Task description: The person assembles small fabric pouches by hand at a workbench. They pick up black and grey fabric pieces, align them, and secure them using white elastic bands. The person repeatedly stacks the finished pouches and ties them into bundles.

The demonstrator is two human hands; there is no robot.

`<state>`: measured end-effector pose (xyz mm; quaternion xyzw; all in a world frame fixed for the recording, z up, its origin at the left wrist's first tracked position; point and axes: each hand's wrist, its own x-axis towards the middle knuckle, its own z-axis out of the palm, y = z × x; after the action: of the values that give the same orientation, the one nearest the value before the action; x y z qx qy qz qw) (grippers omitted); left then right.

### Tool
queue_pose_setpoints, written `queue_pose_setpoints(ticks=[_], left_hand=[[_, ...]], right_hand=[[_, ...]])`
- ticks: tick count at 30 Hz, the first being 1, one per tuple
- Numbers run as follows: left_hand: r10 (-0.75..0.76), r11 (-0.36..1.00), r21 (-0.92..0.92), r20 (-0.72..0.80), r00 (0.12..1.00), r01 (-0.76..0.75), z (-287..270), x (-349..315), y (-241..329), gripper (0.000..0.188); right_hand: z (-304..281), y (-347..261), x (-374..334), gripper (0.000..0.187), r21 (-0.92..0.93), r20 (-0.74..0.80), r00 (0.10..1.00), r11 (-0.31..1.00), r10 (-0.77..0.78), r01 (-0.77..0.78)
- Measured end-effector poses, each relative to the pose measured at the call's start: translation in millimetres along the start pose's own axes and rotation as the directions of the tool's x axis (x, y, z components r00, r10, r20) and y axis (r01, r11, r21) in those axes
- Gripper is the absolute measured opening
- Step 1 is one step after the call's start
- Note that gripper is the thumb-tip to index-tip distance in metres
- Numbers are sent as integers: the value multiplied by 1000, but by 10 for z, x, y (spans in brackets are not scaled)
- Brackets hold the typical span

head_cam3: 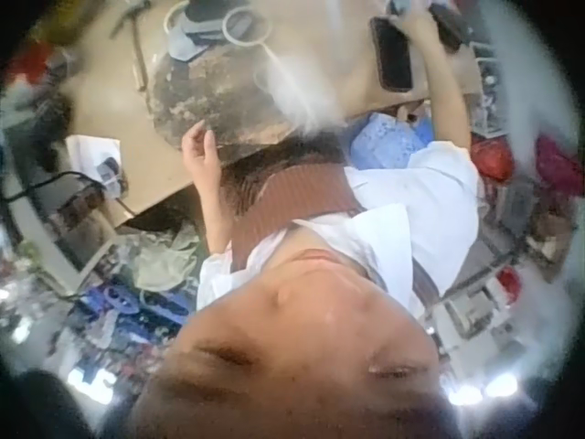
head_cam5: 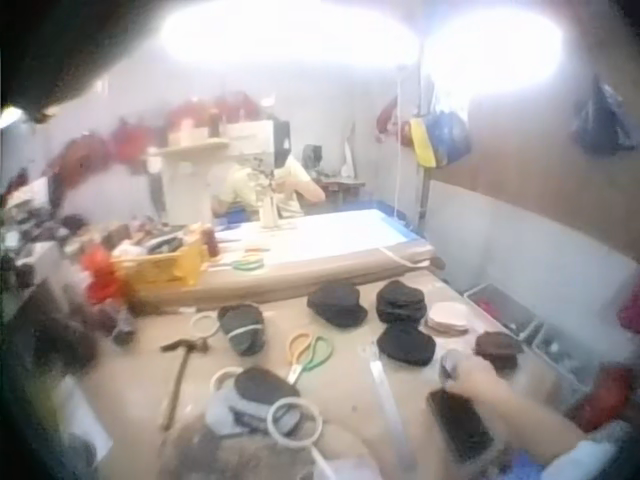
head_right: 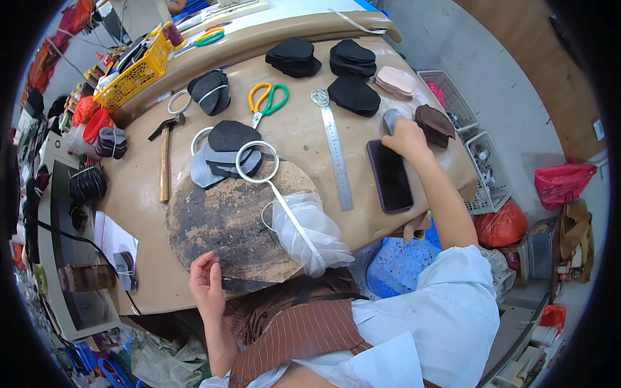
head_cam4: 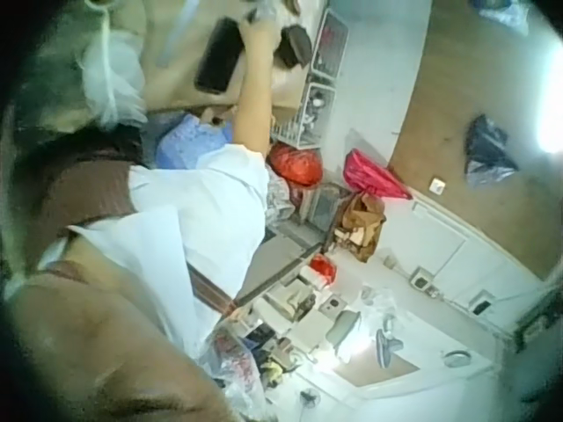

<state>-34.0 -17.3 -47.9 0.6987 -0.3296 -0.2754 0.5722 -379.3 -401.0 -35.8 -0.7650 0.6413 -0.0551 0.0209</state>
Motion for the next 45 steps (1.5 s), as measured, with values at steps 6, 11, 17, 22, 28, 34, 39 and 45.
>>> queue_pose_setpoints(ticks=[6,11,17,22,28,34,39,45], left_hand=[[63,997,34,-5,998,-63,-28,-33,23,24],[-33,999,-13,-43,999,32,-100,-74,-75,23],[-185,925,-327,57,981,193,46,157,77,42],[-372,688,-633,111,921,355,139,918,84,57],[-424,846,-271,181,888,459,509,1965,160,69],[-78,946,307,-88,993,102,1027,2272,186,67],[30,999,16,-143,989,-28,956,2178,28,59],[-36,898,-439,6,999,35,333,1733,480,54]], right_hand=[[71,75,79,34,13,-100,995,1000,-25,27],[-20,-608,-43,32,347,-236,924,862,-300,369],[217,-2209,92,44,728,44,795,564,-606,390],[414,-2896,261,64,514,93,813,727,-574,455],[491,-2781,-90,56,655,4,793,600,-609,458],[447,-2589,-359,50,618,-344,778,497,-526,609],[-77,-2176,-1023,30,337,6,689,650,-725,681],[-23,-1760,-939,21,422,-23,612,547,-791,723]])
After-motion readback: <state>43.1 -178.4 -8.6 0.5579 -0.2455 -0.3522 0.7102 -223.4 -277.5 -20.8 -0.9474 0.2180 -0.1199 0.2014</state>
